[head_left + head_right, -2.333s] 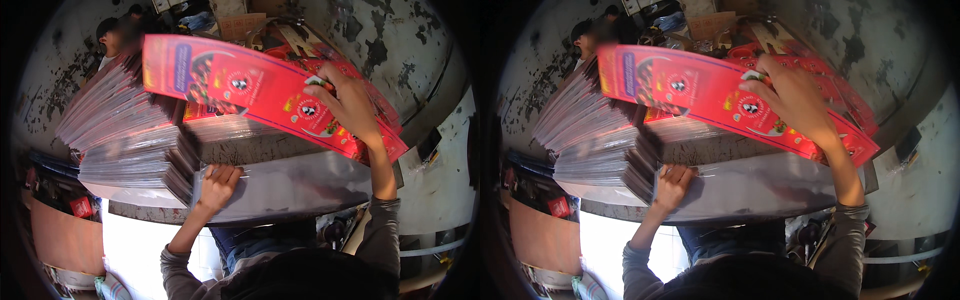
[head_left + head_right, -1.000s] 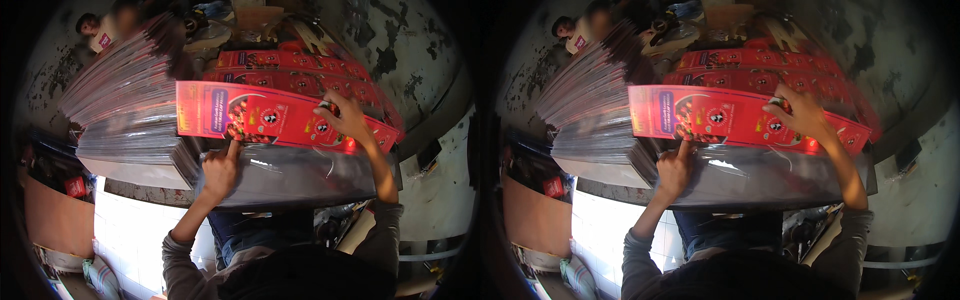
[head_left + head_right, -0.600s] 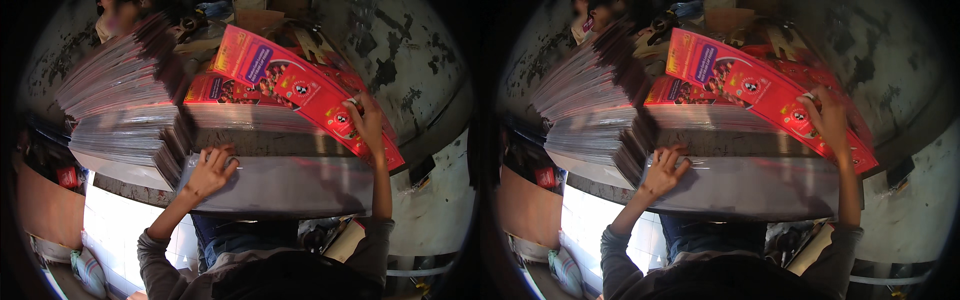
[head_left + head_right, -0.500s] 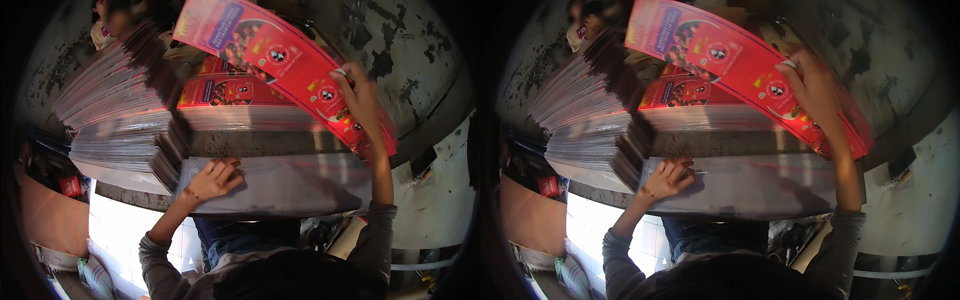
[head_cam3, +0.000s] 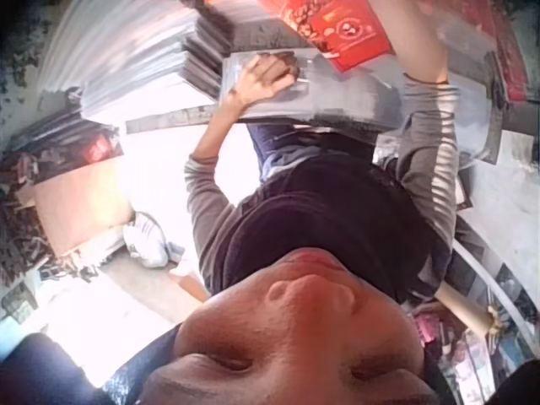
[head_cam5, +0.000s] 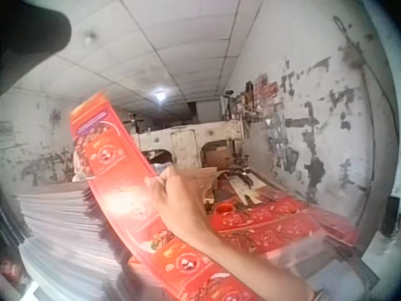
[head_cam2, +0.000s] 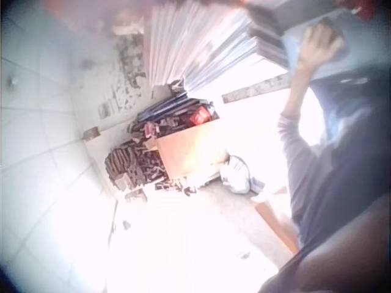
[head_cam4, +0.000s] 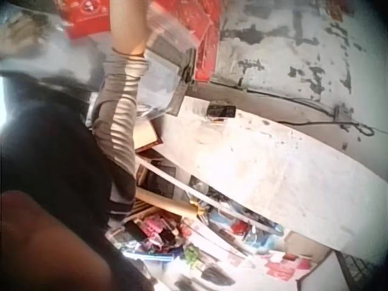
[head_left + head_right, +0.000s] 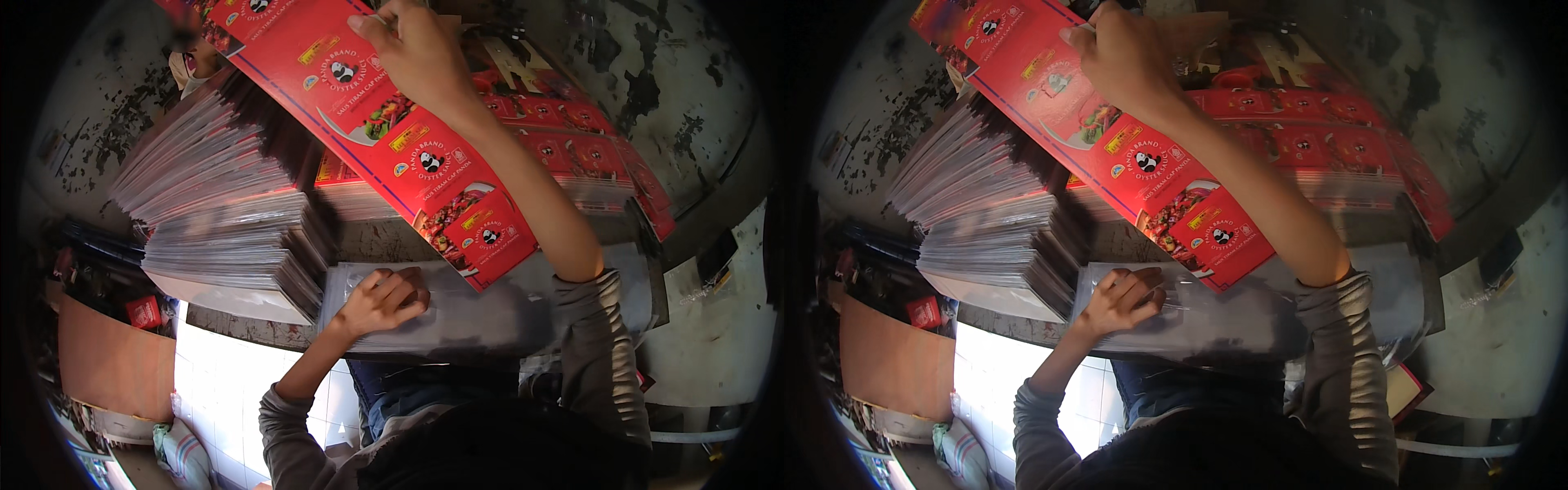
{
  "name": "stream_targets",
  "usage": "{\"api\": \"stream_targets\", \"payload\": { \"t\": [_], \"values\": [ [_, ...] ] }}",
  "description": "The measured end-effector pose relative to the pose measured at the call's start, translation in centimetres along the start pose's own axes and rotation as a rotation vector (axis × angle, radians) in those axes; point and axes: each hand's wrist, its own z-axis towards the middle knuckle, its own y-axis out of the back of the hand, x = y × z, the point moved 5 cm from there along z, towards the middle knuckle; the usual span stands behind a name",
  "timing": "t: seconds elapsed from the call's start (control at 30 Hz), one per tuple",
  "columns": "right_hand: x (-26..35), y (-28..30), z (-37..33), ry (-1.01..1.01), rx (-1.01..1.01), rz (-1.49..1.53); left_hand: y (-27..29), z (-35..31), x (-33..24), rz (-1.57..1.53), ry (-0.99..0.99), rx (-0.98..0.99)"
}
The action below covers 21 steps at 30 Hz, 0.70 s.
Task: The person packs labels into plastic sleeves by taking printed labels from a stack and inserting them one at a time into clear plastic sleeves.
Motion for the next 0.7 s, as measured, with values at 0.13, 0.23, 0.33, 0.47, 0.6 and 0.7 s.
{"api": "stream_targets", "payload": {
  "t": [0.13, 0.23, 0.33, 0.47, 0.6, 0.7],
  "values": [
    [-0.3, -2.2, -0.3, -0.114, 0.053, 0.156, -0.2, -0.1, -0.1, 0.064, 0.000, -0.015],
    [0.2, -1.4, 0.5, 0.070, -0.096, 0.124, -0.6, 0.0, 0.0, 0.037, 0.023, -0.034],
    [0.1, -1.4, 0.9, -0.012, -0.086, 0.047, -0.7, 0.0, 0.1, 0.035, 0.044, -0.045],
    [-0.2, -1.4, 1.0, 0.033, -0.152, 0.037, -0.7, 0.2, -0.1, 0.005, 0.057, -0.012],
    [-0.5, -0.9, 1.3, 0.023, -0.231, 0.113, -0.9, 0.0, -0.1, -0.035, 0.067, 0.014],
    [-0.2, -0.4, 1.4, -0.012, -0.241, 0.103, -0.9, 0.0, 0.0, -0.032, 0.070, 0.002]
  ]
}}
